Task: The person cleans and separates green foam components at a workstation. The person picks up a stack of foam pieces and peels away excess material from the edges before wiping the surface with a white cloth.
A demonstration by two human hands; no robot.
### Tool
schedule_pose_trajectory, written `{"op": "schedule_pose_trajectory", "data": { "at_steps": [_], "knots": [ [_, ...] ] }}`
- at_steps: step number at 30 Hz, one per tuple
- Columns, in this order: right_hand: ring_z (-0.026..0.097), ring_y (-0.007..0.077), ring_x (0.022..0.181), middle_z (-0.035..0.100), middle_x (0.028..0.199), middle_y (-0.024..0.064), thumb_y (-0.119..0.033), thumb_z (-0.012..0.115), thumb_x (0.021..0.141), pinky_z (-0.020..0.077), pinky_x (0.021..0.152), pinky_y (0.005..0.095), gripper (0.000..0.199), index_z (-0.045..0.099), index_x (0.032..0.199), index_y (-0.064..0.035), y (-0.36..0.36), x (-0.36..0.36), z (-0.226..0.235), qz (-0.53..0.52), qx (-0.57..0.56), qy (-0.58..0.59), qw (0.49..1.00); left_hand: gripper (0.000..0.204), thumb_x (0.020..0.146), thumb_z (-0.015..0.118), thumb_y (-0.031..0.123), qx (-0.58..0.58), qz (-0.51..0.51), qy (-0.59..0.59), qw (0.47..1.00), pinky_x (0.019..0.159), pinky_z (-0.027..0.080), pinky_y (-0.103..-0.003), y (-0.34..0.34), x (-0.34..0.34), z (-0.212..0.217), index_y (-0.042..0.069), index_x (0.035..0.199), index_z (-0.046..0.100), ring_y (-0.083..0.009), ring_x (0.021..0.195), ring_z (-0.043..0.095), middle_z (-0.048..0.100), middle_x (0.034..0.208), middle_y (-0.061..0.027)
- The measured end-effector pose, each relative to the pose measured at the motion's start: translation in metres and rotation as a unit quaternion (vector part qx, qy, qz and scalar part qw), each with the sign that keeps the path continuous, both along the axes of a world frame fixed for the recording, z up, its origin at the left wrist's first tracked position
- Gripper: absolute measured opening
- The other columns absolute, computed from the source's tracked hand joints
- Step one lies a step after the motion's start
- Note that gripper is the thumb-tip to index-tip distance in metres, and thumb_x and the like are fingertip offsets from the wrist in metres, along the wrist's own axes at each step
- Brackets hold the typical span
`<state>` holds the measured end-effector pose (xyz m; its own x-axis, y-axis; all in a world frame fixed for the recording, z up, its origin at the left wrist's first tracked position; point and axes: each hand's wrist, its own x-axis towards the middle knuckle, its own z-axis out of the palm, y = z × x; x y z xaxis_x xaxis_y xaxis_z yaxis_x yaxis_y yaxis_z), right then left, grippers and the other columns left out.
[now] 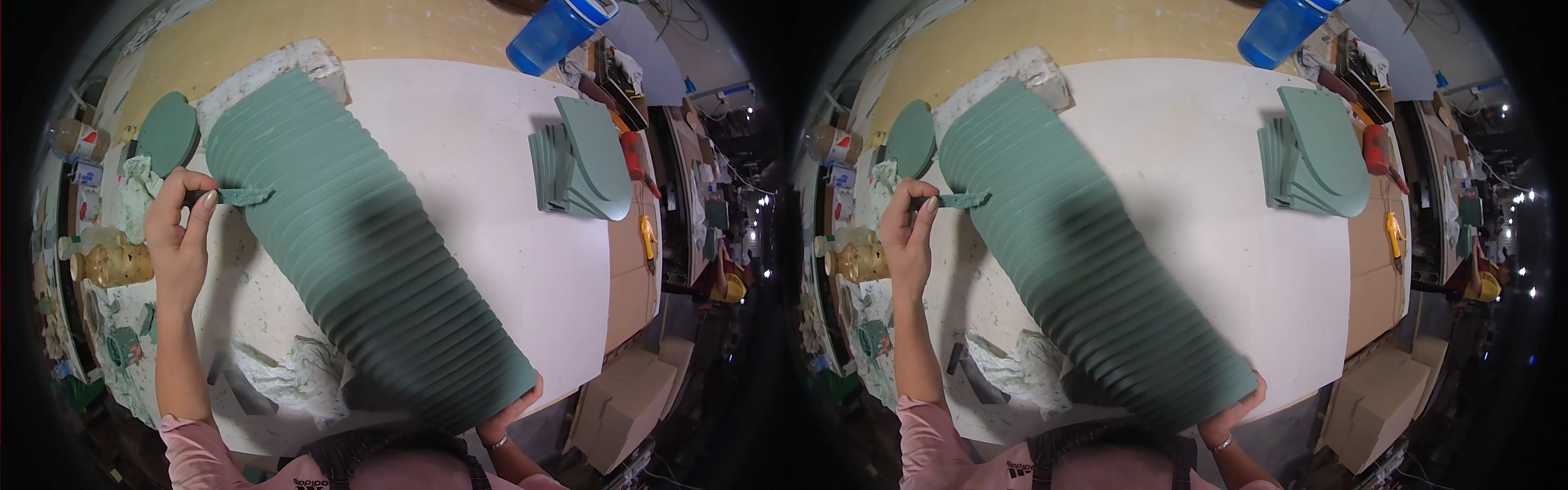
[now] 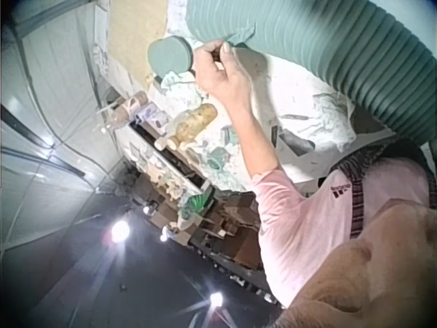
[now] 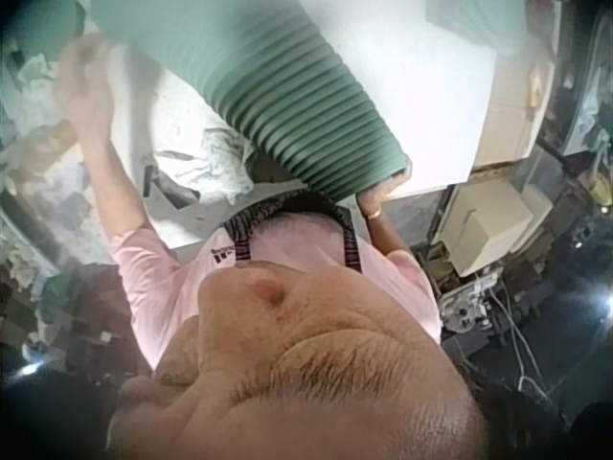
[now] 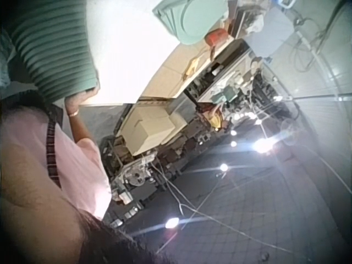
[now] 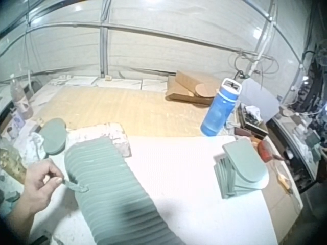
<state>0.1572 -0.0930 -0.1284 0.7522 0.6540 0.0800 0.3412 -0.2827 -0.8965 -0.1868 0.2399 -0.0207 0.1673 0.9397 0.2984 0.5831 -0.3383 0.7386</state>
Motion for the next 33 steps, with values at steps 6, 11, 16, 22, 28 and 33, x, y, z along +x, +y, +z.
{"op": "schedule_pose_trajectory", "data": {
  "at_steps": [6, 11, 16, 22, 28, 33],
  "knots": [
    [0.051, 0.0226, 0.115, 0.046, 0.129, 0.0145, -0.017, 0.059, 0.094, 0.0426, 0.099, 0.0387, 0.048, 0.034, 0.132, -0.0002, 0.002, -0.001, 0.0, 0.014, 0.056, 0.044, 0.997, 0.006, 0.092, 0.059, 0.004, 0.015, -0.006, 0.033, 0.999, 0.07, 0.037, -0.023, -0.001, 0.005, 0.0, -0.002, 0.091, 0.055, -0.0101, 0.076, 0.044, 0.05, 0.083, -0.0018],
    [0.053, 0.0227, 0.114, 0.048, 0.128, 0.015, -0.015, 0.057, 0.095, 0.0449, 0.097, 0.0381, 0.044, 0.036, 0.13, 0.0002, 0.0, 0.0, -0.003, -0.006, 0.025, -0.004, 1.0, 0.007, 0.092, 0.058, 0.004, 0.034, -0.018, 0.061, 0.997, 0.069, 0.037, -0.023, 0.0, 0.012, 0.001, -0.002, 0.09, 0.055, -0.0104, 0.075, 0.044, 0.05, 0.082, -0.0018],
    [0.055, 0.0223, 0.111, 0.051, 0.125, 0.015, -0.013, 0.055, 0.095, 0.0472, 0.095, 0.037, 0.04, 0.037, 0.128, 0.0013, 0.004, -0.002, -0.001, -0.01, 0.074, 0.064, 0.995, 0.005, 0.091, 0.058, 0.003, 0.031, -0.006, 0.052, 0.998, 0.069, 0.041, -0.026, -0.001, 0.013, 0.005, -0.003, 0.092, 0.058, -0.0149, 0.073, 0.05, 0.056, 0.079, -0.0062],
    [0.053, 0.0225, 0.113, 0.05, 0.126, 0.0156, -0.012, 0.053, 0.096, 0.0456, 0.097, 0.0382, 0.04, 0.037, 0.129, 0.0012, 0.003, -0.001, 0.0, 0.007, 0.048, 0.016, 0.999, 0.005, 0.096, 0.056, 0.005, 0.007, 0.063, -0.045, 0.997, 0.067, 0.035, -0.021, 0.001, -0.011, -0.008, 0.0, 0.098, 0.057, -0.0075, 0.075, 0.044, 0.05, 0.082, 0.0028],
    [0.05, 0.0226, 0.115, 0.047, 0.128, 0.015, -0.015, 0.054, 0.095, 0.0414, 0.099, 0.0387, 0.046, 0.034, 0.133, 0.0007, 0.006, -0.002, 0.003, -0.006, 0.019, 0.033, 0.999, 0.007, 0.097, 0.057, 0.006, -0.011, 0.112, -0.125, 0.986, 0.066, 0.033, -0.019, 0.001, -0.045, -0.023, 0.002, 0.102, 0.059, -0.0043, 0.075, 0.041, 0.05, 0.085, 0.0042],
    [0.048, 0.0215, 0.115, 0.044, 0.128, 0.0137, -0.015, 0.055, 0.094, 0.0405, 0.1, 0.038, 0.048, 0.031, 0.134, -0.0002, 0.005, -0.004, 0.004, 0.002, -0.016, -0.01, 1.0, 0.008, 0.097, 0.057, 0.006, -0.01, 0.099, -0.1, 0.99, 0.073, 0.035, -0.019, 0.005, -0.046, -0.031, 0.001, 0.102, 0.059, -0.0053, 0.082, 0.044, 0.051, 0.088, 0.0038]
  ]
}}
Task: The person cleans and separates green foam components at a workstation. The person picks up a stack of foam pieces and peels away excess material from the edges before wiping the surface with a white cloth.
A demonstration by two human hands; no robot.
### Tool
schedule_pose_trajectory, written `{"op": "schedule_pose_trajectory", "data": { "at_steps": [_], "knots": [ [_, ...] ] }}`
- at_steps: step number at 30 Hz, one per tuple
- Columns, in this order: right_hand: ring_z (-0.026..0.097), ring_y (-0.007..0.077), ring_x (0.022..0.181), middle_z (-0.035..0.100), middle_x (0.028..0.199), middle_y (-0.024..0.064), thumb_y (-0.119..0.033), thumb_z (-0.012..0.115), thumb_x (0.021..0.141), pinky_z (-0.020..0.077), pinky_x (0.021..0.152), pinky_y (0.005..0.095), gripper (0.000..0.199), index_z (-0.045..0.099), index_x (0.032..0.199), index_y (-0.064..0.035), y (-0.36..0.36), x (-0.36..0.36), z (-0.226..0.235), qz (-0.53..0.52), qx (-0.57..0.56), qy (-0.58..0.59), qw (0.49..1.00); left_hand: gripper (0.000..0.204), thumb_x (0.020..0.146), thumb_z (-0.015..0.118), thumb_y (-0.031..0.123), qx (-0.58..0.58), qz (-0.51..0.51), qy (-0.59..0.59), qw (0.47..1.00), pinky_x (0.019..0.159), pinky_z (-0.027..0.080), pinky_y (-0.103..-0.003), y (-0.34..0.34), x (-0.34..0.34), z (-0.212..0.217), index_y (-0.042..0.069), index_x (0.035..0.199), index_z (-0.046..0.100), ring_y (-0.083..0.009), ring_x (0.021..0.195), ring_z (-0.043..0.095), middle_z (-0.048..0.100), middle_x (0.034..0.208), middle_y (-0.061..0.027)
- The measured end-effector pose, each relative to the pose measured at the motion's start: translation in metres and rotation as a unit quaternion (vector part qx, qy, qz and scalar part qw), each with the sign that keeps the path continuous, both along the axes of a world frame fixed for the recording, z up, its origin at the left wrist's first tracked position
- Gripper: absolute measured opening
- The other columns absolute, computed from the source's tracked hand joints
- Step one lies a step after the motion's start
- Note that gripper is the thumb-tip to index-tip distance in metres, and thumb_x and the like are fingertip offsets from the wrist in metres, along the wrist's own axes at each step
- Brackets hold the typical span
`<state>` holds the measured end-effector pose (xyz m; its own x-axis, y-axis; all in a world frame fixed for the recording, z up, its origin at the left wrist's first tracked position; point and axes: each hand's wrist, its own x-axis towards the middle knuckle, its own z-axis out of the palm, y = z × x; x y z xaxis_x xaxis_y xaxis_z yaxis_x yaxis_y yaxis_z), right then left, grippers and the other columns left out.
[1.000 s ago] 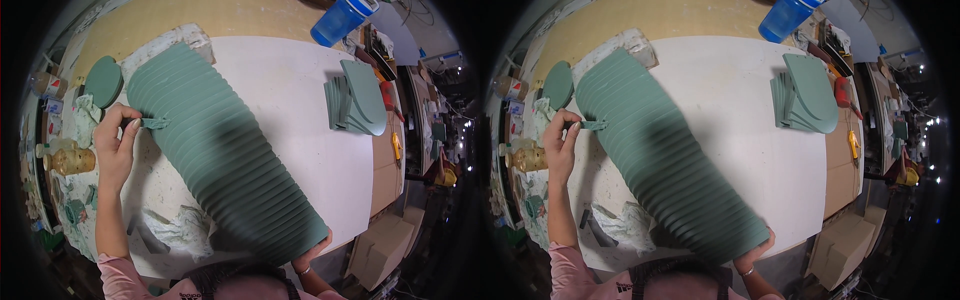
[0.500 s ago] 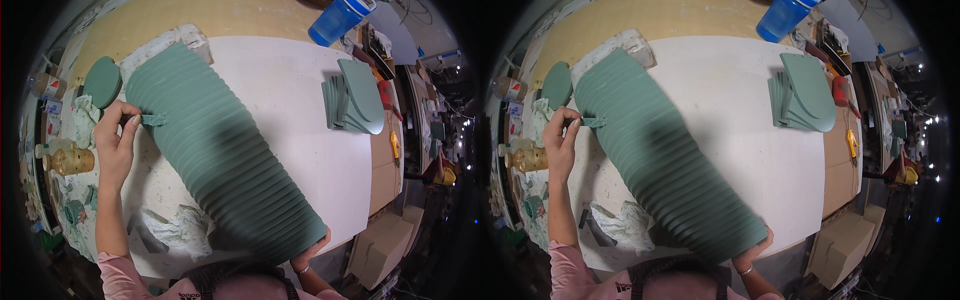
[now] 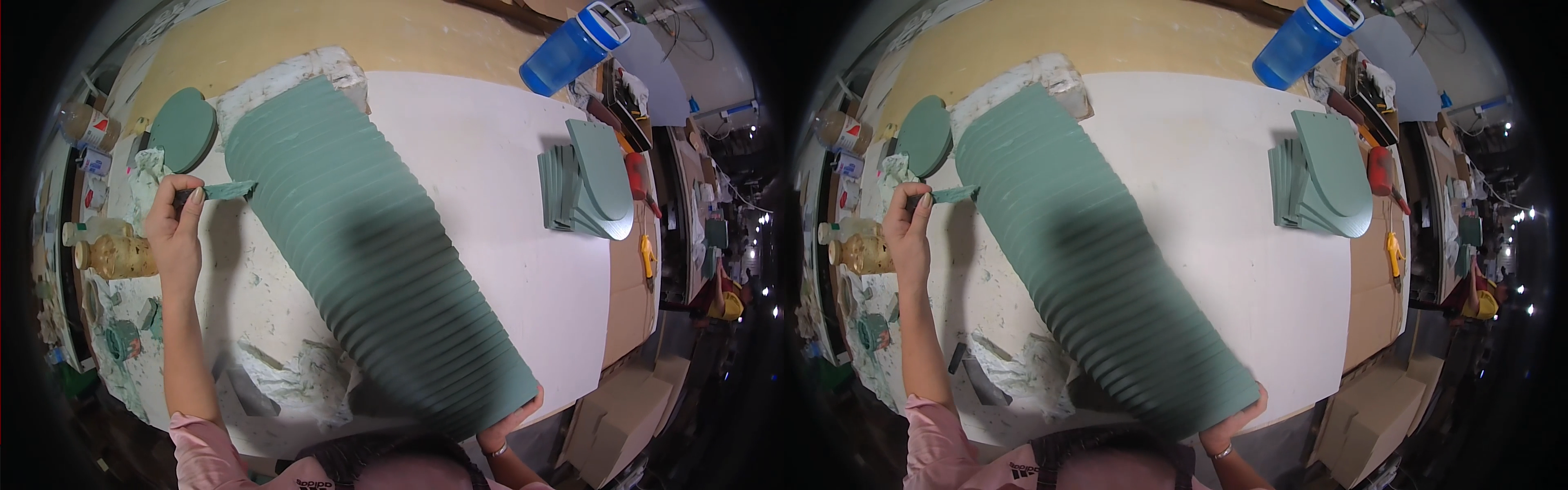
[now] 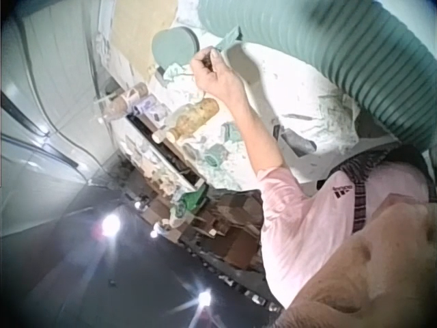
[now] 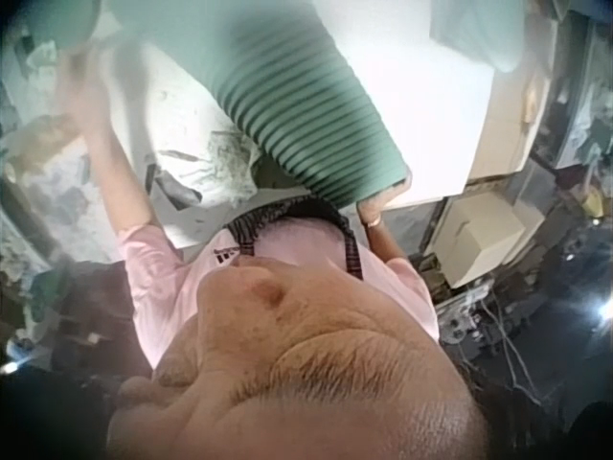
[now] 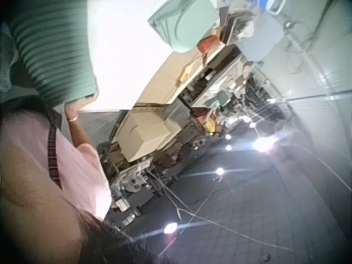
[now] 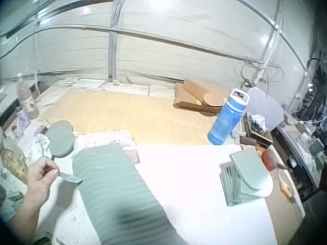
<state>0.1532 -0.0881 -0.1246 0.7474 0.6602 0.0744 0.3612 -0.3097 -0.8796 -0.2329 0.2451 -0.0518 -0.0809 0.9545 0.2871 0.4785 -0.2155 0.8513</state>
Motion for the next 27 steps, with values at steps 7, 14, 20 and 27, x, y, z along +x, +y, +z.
{"op": "schedule_pose_trajectory", "data": {
  "at_steps": [7, 14, 20, 27],
  "knots": [
    [0.047, 0.0231, 0.117, 0.043, 0.13, 0.0145, -0.021, 0.053, 0.096, 0.0403, 0.1, 0.0393, 0.053, 0.025, 0.138, -0.0017, -0.001, 0.0, 0.001, 0.012, 0.021, 0.038, 0.999, 0.007, 0.096, 0.057, 0.005, -0.034, 0.001, 0.013, 0.999, 0.076, 0.036, -0.019, 0.012, 0.001, -0.01, 0.001, 0.102, 0.058, -0.0059, 0.085, 0.045, 0.052, 0.09, 0.0033],
    [0.047, 0.0235, 0.119, 0.042, 0.133, 0.0155, -0.022, 0.05, 0.098, 0.0425, 0.1, 0.0405, 0.052, 0.023, 0.139, -0.005, -0.002, 0.0, -0.001, 0.035, 0.012, 0.033, 0.999, 0.007, 0.095, 0.058, 0.009, 0.033, 0.039, 0.018, 0.999, 0.068, 0.037, -0.021, 0.021, 0.007, -0.004, 0.002, 0.096, 0.059, -0.0072, 0.076, 0.044, 0.052, 0.082, 0.0022],
    [0.047, 0.0223, 0.118, 0.043, 0.132, 0.0145, -0.02, 0.051, 0.098, 0.0427, 0.099, 0.0392, 0.052, 0.023, 0.139, -0.0054, -0.002, -0.001, -0.002, 0.001, 0.037, 0.104, 0.994, 0.008, 0.097, 0.056, 0.008, 0.025, 0.026, 0.033, 0.999, 0.074, 0.037, -0.02, 0.038, 0.008, -0.001, 0.002, 0.101, 0.058, -0.0065, 0.082, 0.046, 0.052, 0.088, 0.0024],
    [0.049, 0.0224, 0.115, 0.044, 0.129, 0.0148, -0.02, 0.051, 0.097, 0.0428, 0.098, 0.0387, 0.05, 0.025, 0.137, -0.0029, 0.002, -0.003, 0.004, 0.042, 0.016, 0.014, 0.999, 0.005, 0.091, 0.057, 0.004, 0.084, 0.005, 0.039, 0.996, 0.068, 0.04, -0.023, 0.069, 0.032, 0.003, -0.001, 0.093, 0.057, -0.0099, 0.074, 0.047, 0.053, 0.078, -0.0018]
  ]
}}
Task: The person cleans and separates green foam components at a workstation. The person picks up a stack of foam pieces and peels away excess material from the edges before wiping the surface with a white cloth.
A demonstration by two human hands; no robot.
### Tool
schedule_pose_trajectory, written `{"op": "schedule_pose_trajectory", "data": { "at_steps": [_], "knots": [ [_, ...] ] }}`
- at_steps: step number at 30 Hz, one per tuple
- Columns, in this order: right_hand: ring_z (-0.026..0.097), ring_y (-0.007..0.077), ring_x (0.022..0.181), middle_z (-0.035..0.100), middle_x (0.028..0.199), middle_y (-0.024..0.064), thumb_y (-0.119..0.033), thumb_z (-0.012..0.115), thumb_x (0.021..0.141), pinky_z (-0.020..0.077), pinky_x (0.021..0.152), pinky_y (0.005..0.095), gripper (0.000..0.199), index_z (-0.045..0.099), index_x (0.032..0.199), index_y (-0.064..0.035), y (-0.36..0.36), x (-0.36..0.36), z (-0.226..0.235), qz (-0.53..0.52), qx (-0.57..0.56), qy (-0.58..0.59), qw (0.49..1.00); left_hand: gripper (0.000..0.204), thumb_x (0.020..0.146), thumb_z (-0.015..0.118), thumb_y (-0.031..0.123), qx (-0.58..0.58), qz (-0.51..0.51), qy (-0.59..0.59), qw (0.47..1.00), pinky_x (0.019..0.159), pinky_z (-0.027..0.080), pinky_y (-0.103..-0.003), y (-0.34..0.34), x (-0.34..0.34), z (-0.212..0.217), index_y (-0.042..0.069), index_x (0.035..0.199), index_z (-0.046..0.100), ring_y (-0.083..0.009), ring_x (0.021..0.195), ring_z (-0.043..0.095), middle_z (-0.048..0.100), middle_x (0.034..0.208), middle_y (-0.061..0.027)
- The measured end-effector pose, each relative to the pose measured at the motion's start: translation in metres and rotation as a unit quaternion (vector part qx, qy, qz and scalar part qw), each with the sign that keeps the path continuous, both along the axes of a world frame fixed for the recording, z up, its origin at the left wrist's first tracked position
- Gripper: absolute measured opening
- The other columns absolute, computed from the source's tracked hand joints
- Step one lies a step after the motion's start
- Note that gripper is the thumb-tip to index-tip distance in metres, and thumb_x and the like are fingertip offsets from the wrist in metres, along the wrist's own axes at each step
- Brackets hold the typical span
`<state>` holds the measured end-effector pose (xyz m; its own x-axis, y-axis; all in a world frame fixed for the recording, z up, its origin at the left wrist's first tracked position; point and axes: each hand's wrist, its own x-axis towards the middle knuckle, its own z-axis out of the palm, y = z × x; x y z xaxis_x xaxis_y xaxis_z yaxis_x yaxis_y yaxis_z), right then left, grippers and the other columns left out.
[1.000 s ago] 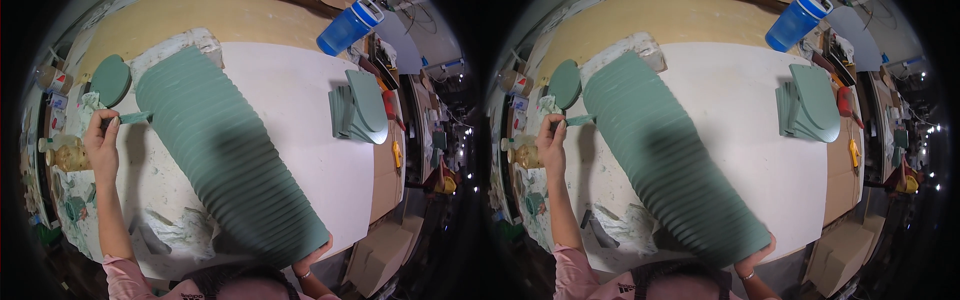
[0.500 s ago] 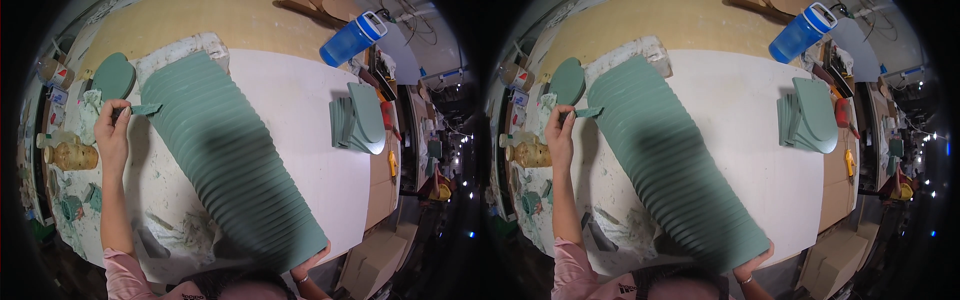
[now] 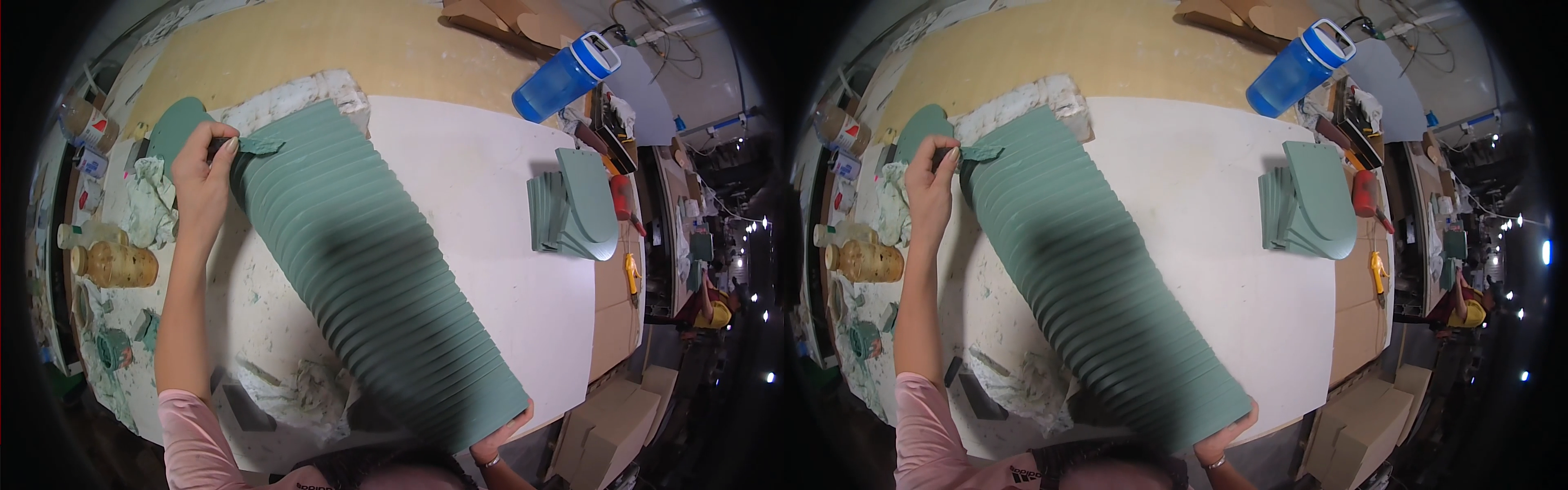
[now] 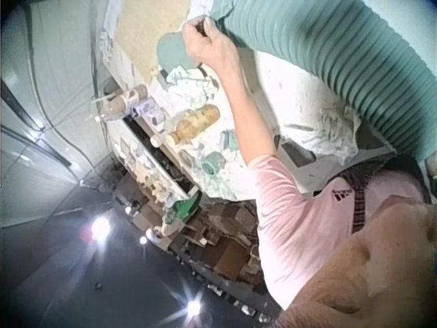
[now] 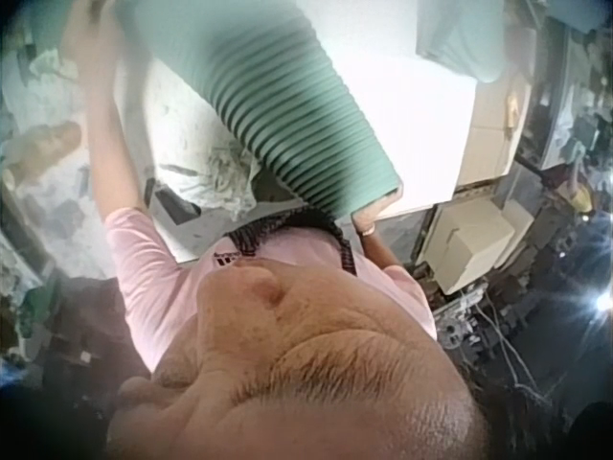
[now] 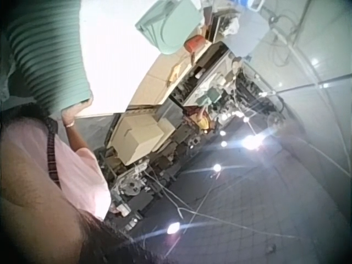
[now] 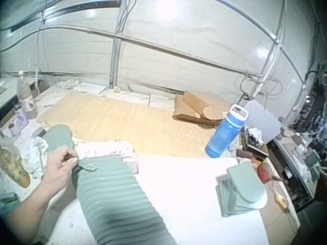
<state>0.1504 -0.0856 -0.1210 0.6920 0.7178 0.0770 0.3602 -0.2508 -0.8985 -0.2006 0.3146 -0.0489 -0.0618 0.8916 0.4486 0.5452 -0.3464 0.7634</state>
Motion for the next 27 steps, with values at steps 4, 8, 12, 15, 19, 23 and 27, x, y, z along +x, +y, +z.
{"op": "schedule_pose_trajectory", "data": {
  "at_steps": [4, 8, 12, 15, 19, 23, 27],
  "knots": [
    [0.05, 0.0227, 0.114, 0.045, 0.128, 0.0153, -0.02, 0.051, 0.097, 0.0426, 0.098, 0.0387, 0.05, 0.026, 0.136, -0.0018, -0.001, 0.0, -0.002, -0.027, 0.014, 0.036, 0.999, 0.005, 0.092, 0.057, 0.004, 0.0, 0.008, 0.007, 1.0, 0.068, 0.04, -0.023, 0.008, 0.002, -0.002, 0.0, 0.093, 0.057, -0.0103, 0.073, 0.048, 0.054, 0.078, -0.0022],
    [0.05, 0.0223, 0.114, 0.045, 0.128, 0.015, -0.02, 0.051, 0.097, 0.0427, 0.098, 0.0379, 0.048, 0.027, 0.135, -0.0017, -0.002, 0.001, -0.003, -0.026, 0.012, 0.028, 0.999, 0.006, 0.092, 0.057, 0.005, -0.009, 0.005, -0.012, 1.0, 0.068, 0.04, -0.023, 0.008, 0.006, -0.004, 0.0, 0.093, 0.057, -0.0101, 0.074, 0.048, 0.054, 0.078, -0.0024],
    [0.049, 0.0218, 0.113, 0.045, 0.126, 0.0141, -0.018, 0.051, 0.097, 0.0427, 0.098, 0.0377, 0.045, 0.029, 0.133, -0.0022, -0.003, 0.003, -0.006, -0.025, 0.029, 0.045, 0.998, 0.005, 0.092, 0.058, 0.004, -0.002, 0.006, -0.015, 1.0, 0.068, 0.04, -0.023, 0.01, 0.004, -0.007, -0.001, 0.094, 0.058, -0.0098, 0.074, 0.048, 0.055, 0.078, -0.0025],
    [0.049, 0.0214, 0.113, 0.045, 0.124, 0.0134, -0.018, 0.051, 0.096, 0.0427, 0.098, 0.0377, 0.043, 0.031, 0.131, -0.0022, -0.004, 0.002, -0.007, -0.032, 0.008, 0.025, 0.999, 0.005, 0.092, 0.058, 0.004, 0.008, 0.006, -0.022, 1.0, 0.069, 0.041, -0.023, 0.01, 0.008, -0.008, 0.0, 0.095, 0.059, -0.0098, 0.075, 0.049, 0.055, 0.079, -0.0025],
    [0.049, 0.0212, 0.113, 0.045, 0.124, 0.0129, -0.016, 0.052, 0.096, 0.043, 0.097, 0.0374, 0.043, 0.031, 0.13, -0.0023, 0.001, 0.0, -0.002, -0.029, 0.015, 0.023, 0.999, 0.005, 0.092, 0.058, 0.004, 0.011, 0.003, -0.016, 1.0, 0.07, 0.041, -0.023, 0.013, 0.004, -0.013, 0.0, 0.095, 0.059, -0.0101, 0.076, 0.05, 0.056, 0.079, -0.0024],
    [0.049, 0.0212, 0.113, 0.045, 0.125, 0.0132, -0.015, 0.054, 0.095, 0.0427, 0.098, 0.0373, 0.045, 0.03, 0.131, -0.0022, 0.001, 0.0, -0.002, -0.036, 0.034, 0.055, 0.997, 0.005, 0.092, 0.058, 0.003, 0.002, 0.023, -0.019, 1.0, 0.07, 0.041, -0.024, 0.005, 0.007, -0.005, 0.0, 0.095, 0.059, -0.0105, 0.076, 0.05, 0.056, 0.079, -0.0027],
    [0.049, 0.0213, 0.114, 0.045, 0.126, 0.0134, -0.015, 0.056, 0.094, 0.0424, 0.098, 0.0374, 0.047, 0.03, 0.131, -0.0023, 0.005, -0.003, 0.003, -0.033, 0.041, 0.054, 0.997, 0.005, 0.091, 0.058, 0.003, -0.003, -0.003, -0.015, 1.0, 0.068, 0.041, -0.024, -0.004, 0.014, 0.004, -0.001, 0.094, 0.058, -0.0111, 0.074, 0.049, 0.056, 0.078, -0.0034]
  ]
}}
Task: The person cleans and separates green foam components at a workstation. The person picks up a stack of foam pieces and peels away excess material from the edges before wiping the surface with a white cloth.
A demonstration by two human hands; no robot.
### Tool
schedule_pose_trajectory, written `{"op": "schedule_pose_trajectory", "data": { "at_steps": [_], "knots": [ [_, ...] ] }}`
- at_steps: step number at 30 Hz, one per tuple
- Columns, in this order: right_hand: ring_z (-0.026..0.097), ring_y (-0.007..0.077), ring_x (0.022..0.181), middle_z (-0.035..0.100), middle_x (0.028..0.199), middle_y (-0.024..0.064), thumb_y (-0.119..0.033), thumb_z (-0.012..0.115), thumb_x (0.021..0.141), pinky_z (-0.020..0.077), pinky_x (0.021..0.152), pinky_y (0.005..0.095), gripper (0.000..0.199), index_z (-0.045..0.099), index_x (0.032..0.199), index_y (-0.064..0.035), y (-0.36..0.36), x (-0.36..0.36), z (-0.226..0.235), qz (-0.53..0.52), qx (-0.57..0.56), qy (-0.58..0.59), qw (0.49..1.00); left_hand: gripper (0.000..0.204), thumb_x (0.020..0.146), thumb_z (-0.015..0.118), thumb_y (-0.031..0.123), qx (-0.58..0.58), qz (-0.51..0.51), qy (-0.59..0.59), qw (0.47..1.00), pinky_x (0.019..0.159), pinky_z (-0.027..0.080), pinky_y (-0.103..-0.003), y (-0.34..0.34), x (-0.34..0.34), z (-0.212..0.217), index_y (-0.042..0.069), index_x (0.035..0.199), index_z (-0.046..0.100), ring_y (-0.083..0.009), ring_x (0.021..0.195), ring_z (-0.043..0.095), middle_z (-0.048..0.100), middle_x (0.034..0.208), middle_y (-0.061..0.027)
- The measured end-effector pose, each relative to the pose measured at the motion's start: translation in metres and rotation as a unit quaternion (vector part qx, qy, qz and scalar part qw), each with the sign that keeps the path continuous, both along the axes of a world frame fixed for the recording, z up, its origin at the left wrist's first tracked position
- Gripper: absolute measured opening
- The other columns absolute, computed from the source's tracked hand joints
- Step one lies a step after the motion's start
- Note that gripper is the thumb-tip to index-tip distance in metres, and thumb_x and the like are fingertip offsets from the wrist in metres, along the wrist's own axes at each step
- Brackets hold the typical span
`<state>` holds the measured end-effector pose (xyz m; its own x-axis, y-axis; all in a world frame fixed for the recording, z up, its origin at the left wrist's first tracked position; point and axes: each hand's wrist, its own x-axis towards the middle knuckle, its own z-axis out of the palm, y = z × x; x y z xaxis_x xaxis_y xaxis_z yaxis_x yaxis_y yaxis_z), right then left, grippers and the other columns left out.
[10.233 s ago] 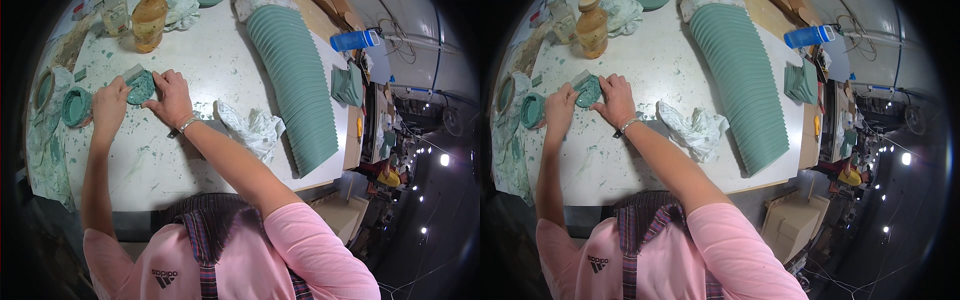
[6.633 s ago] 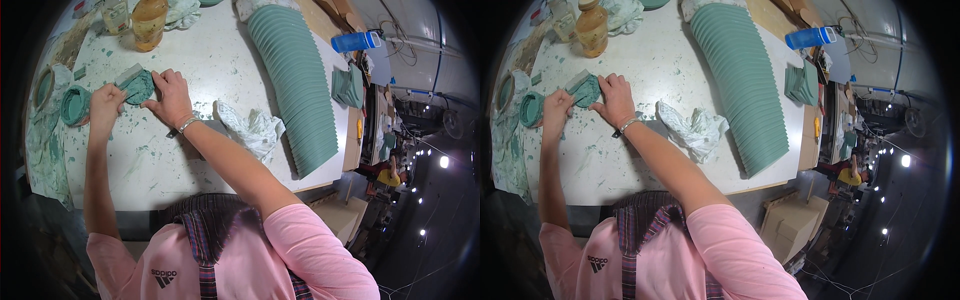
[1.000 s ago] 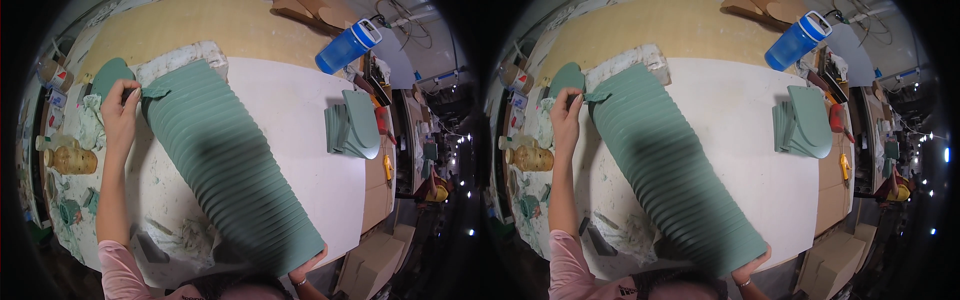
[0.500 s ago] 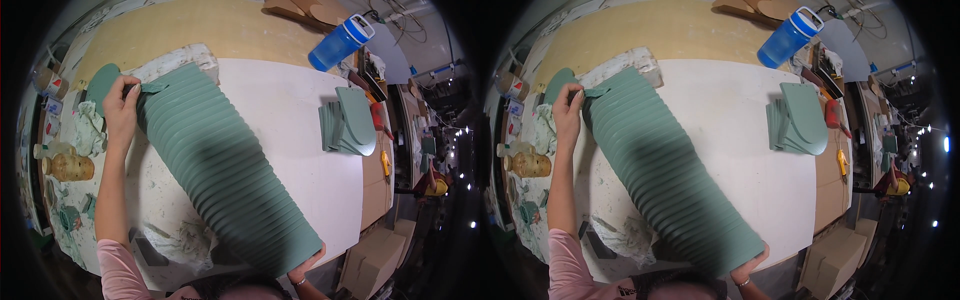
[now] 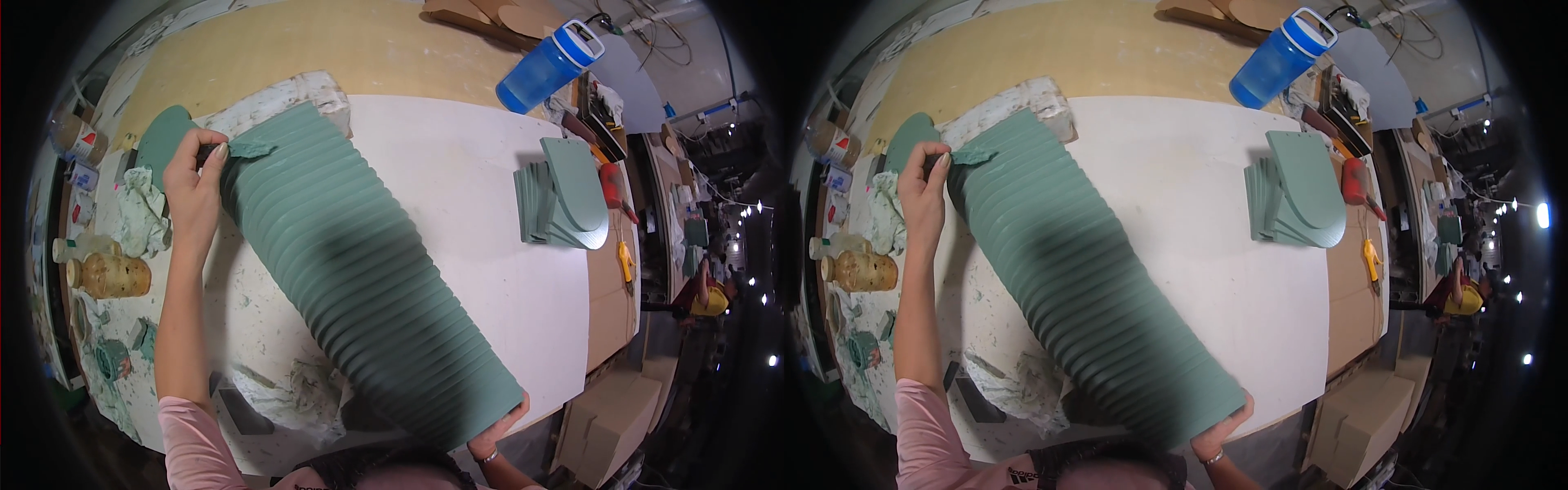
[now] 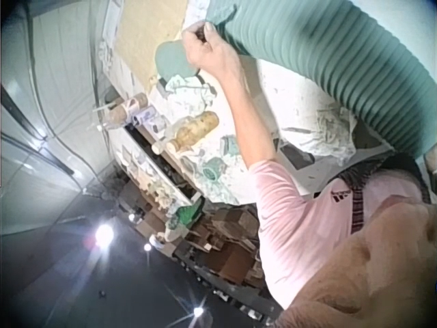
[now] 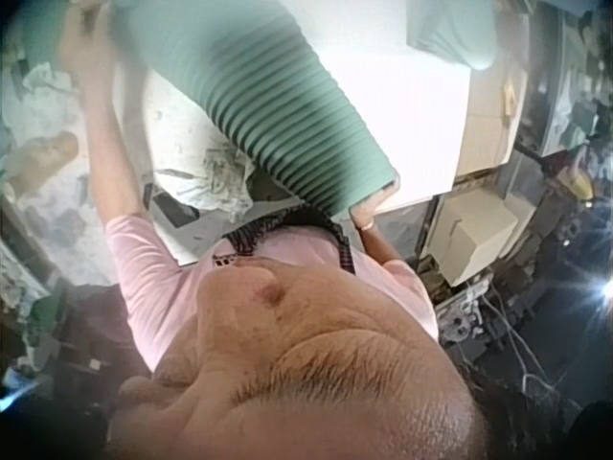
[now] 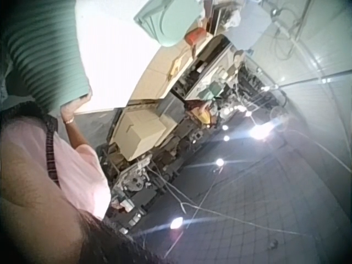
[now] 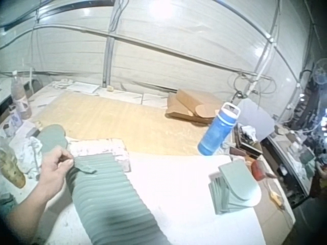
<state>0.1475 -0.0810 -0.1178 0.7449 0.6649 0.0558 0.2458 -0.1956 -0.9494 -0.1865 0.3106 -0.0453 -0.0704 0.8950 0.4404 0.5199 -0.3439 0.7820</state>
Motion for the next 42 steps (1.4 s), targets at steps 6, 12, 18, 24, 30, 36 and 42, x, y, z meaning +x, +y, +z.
{"op": "schedule_pose_trajectory", "data": {
  "at_steps": [6, 12, 18, 24, 30, 36, 42],
  "knots": [
    [0.049, 0.0212, 0.114, 0.045, 0.125, 0.0129, -0.013, 0.058, 0.093, 0.042, 0.098, 0.0371, 0.049, 0.03, 0.132, -0.0016, -0.005, 0.004, -0.008, -0.009, -0.012, -0.012, 1.0, 0.005, 0.09, 0.058, 0.003, 0.001, -0.039, 0.034, 0.999, 0.067, 0.041, -0.025, -0.002, 0.017, -0.002, -0.001, 0.094, 0.058, -0.0119, 0.072, 0.049, 0.055, 0.077, -0.0041],
    [0.047, 0.0178, 0.115, 0.044, 0.126, 0.0077, -0.018, 0.047, 0.099, 0.04, 0.1, 0.0337, 0.046, 0.028, 0.139, -0.006, -0.012, 0.008, -0.014, -0.001, -0.048, -0.05, 0.998, 0.005, 0.09, 0.058, 0.002, 0.029, -0.038, 0.052, 0.998, 0.066, 0.043, -0.026, -0.003, 0.014, -0.006, 0.0, 0.094, 0.059, -0.0145, 0.071, 0.051, 0.057, 0.078, -0.0065],
    [0.047, 0.0189, 0.115, 0.044, 0.125, 0.0093, -0.019, 0.049, 0.098, 0.0388, 0.1, 0.0342, 0.047, 0.029, 0.137, -0.0022, -0.01, 0.009, -0.012, 0.005, -0.063, -0.08, 0.995, 0.005, 0.087, 0.059, -0.003, 0.076, -0.041, 0.112, 0.99, 0.067, 0.044, -0.029, -0.012, 0.015, 0.011, -0.001, 0.091, 0.058, -0.0197, 0.07, 0.053, 0.057, 0.08, -0.01],
    [0.049, 0.0206, 0.11, 0.045, 0.119, 0.012, -0.015, 0.057, 0.093, 0.0398, 0.097, 0.0359, 0.044, 0.036, 0.127, 0.0017, -0.002, 0.004, -0.006, -0.014, -0.014, -0.054, 0.998, 0.009, 0.084, 0.06, -0.008, 0.127, -0.065, 0.187, 0.972, 0.066, 0.045, -0.031, -0.014, 0.016, 0.021, -0.002, 0.089, 0.056, -0.0227, 0.071, 0.053, 0.053, 0.079, -0.0111],
    [0.049, 0.021, 0.11, 0.045, 0.12, 0.0122, -0.016, 0.057, 0.094, 0.0396, 0.097, 0.036, 0.044, 0.036, 0.128, 0.002, -0.003, 0.005, -0.01, -0.011, -0.02, -0.064, 0.998, 0.005, 0.088, 0.059, -0.004, 0.122, -0.009, 0.142, 0.982, 0.068, 0.045, -0.029, -0.022, 0.002, 0.023, -0.002, 0.092, 0.058, -0.0209, 0.072, 0.054, 0.055, 0.081, -0.0109],
    [0.049, 0.0213, 0.109, 0.047, 0.12, 0.0127, -0.017, 0.056, 0.094, 0.0402, 0.096, 0.0362, 0.043, 0.036, 0.127, 0.0025, -0.001, 0.002, -0.006, 0.003, -0.009, -0.06, 0.998, 0.007, 0.095, 0.057, 0.004, -0.037, 0.062, -0.042, 0.996, 0.073, 0.04, -0.021, -0.088, -0.07, -0.025, 0.001, 0.1, 0.06, -0.0082, 0.08, 0.048, 0.055, 0.088, 0.0015],
    [0.046, 0.0201, 0.116, 0.043, 0.126, 0.0104, -0.026, 0.047, 0.098, 0.0366, 0.101, 0.0351, 0.05, 0.032, 0.136, 0.0012, -0.003, 0.001, -0.003, 0.0, -0.038, -0.058, 0.998, 0.011, 0.097, 0.057, 0.009, -0.094, 0.153, -0.12, 0.976, 0.073, 0.038, -0.021, -0.166, -0.115, -0.038, 0.003, 0.104, 0.062, -0.0058, 0.078, 0.045, 0.054, 0.088, 0.0035]
  ]
}}
